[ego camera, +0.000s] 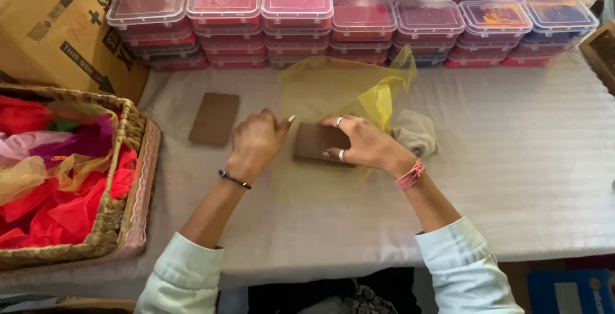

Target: The person wraps rectangular blocks of soap in yellow mesh fabric by hand, pulling the fabric tight and securing it with small clear stickers. The finished bars are placed into a basket containing colorful tissue paper.

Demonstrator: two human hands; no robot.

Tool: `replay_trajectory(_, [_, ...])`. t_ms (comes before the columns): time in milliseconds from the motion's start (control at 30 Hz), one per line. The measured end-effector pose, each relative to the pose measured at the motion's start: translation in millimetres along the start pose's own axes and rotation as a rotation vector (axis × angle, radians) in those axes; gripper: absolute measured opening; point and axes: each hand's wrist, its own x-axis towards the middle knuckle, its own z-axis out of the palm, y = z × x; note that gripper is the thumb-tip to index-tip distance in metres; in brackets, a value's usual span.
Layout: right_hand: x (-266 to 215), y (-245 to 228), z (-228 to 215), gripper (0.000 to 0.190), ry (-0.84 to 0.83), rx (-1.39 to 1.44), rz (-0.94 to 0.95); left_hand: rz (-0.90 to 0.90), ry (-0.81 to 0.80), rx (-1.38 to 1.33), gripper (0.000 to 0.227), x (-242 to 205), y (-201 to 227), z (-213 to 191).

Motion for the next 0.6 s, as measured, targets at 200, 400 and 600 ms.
replay_trajectory(200, [-3, 0, 1, 0.07, -0.023, 0.025, 0.027, -0.113, -0.158, -0.087, 0.053, -15, 7, -17])
replay_trajectory(400, [-5, 3, 10, 0.067, -0.044, 0.02, -0.085, -0.023, -0.112, -0.159, 0.043, -12, -10, -1])
replay_trajectory(600, [-6, -14, 6, 0.074, -0.068, -0.062, 0.076, -0.017, -0.2, -0.124, 0.042, -13, -7, -15])
